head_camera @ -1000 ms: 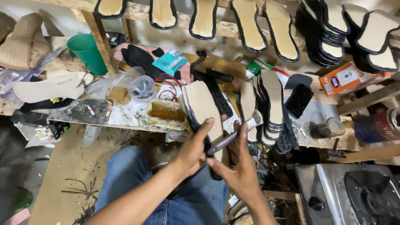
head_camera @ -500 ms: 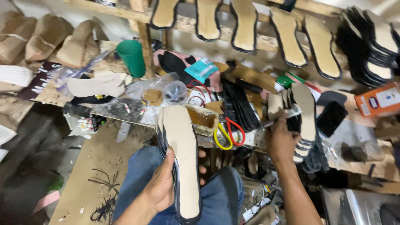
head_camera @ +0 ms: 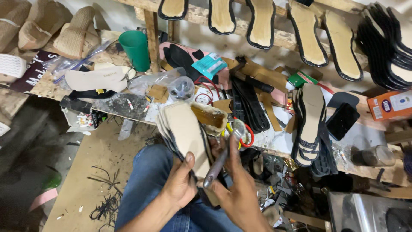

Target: The person applies adhesive to the edges of shoe insoles using a brush and a container of glue. They work on several insoles one at a time, dipping the brush into the glue and spreading it along the perimeter before placing the treated insoles on a nearby shelf.

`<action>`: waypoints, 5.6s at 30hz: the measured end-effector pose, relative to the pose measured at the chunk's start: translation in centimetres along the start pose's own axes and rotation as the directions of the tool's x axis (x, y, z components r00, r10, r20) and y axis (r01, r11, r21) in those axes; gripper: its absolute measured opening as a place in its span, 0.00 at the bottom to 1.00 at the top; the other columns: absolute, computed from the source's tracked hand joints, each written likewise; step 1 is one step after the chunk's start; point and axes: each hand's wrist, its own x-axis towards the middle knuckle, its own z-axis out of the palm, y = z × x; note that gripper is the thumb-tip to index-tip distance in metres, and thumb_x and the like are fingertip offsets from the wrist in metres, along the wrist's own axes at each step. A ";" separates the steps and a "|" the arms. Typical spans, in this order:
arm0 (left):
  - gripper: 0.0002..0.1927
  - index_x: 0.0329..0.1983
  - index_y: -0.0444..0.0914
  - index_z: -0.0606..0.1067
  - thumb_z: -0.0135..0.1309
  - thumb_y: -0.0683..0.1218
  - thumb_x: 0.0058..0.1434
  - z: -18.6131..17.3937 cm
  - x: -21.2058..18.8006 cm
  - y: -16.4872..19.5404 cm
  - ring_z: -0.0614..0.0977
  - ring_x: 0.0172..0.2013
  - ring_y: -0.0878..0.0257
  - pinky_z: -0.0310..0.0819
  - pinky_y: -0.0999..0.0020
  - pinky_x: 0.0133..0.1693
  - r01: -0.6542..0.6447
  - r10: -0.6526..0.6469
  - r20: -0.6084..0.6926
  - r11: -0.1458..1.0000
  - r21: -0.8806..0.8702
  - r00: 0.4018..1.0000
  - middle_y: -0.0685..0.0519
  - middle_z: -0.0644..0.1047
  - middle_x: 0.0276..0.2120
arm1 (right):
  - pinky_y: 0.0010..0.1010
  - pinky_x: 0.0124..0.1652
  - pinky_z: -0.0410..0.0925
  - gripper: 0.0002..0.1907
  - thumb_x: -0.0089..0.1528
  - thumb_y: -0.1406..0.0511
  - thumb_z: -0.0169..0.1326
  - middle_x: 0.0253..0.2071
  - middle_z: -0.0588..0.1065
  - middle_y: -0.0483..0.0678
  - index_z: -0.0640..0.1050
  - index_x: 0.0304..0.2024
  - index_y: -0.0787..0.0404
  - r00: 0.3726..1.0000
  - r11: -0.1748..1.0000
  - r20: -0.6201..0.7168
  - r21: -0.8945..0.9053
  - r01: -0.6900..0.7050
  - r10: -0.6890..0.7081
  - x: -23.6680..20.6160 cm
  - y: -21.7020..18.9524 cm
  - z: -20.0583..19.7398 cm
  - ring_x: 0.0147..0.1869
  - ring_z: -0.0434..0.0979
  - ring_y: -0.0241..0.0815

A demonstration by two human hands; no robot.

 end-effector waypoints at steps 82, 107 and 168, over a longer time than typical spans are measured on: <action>0.32 0.66 0.30 0.69 0.44 0.57 0.68 -1.4 -2.5 7.9 0.84 0.52 0.51 0.80 0.61 0.50 0.288 -0.285 -0.039 0.940 0.184 0.958 0.40 0.80 0.54 | 0.36 0.51 0.67 0.12 0.66 0.70 0.55 0.44 0.80 0.45 0.81 0.51 0.54 0.995 0.989 -0.072 -0.136 0.054 -0.064 5.4 1.4 -0.6 0.50 0.73 0.45; 0.27 0.57 0.30 0.75 0.56 0.57 0.69 -1.6 -2.3 8.3 0.83 0.34 0.57 0.81 0.62 0.36 0.331 -0.335 -0.153 0.942 -0.052 0.930 0.44 0.81 0.38 | 0.41 0.47 0.58 0.15 0.57 0.69 0.62 0.39 0.81 0.38 0.82 0.47 0.55 0.887 0.867 0.303 -0.257 0.428 -0.349 4.5 -1.3 1.1 0.44 0.70 0.43; 0.23 0.55 0.31 0.77 0.53 0.50 0.61 -2.3 -2.0 8.0 0.85 0.40 0.56 0.82 0.61 0.43 0.138 -0.138 -0.293 0.990 -0.021 0.946 0.45 0.83 0.43 | 0.43 0.52 0.55 0.18 0.53 0.62 0.67 0.48 0.80 0.37 0.83 0.47 0.50 0.709 0.823 0.555 -0.075 0.563 -0.435 1.2 -2.0 -0.3 0.51 0.71 0.44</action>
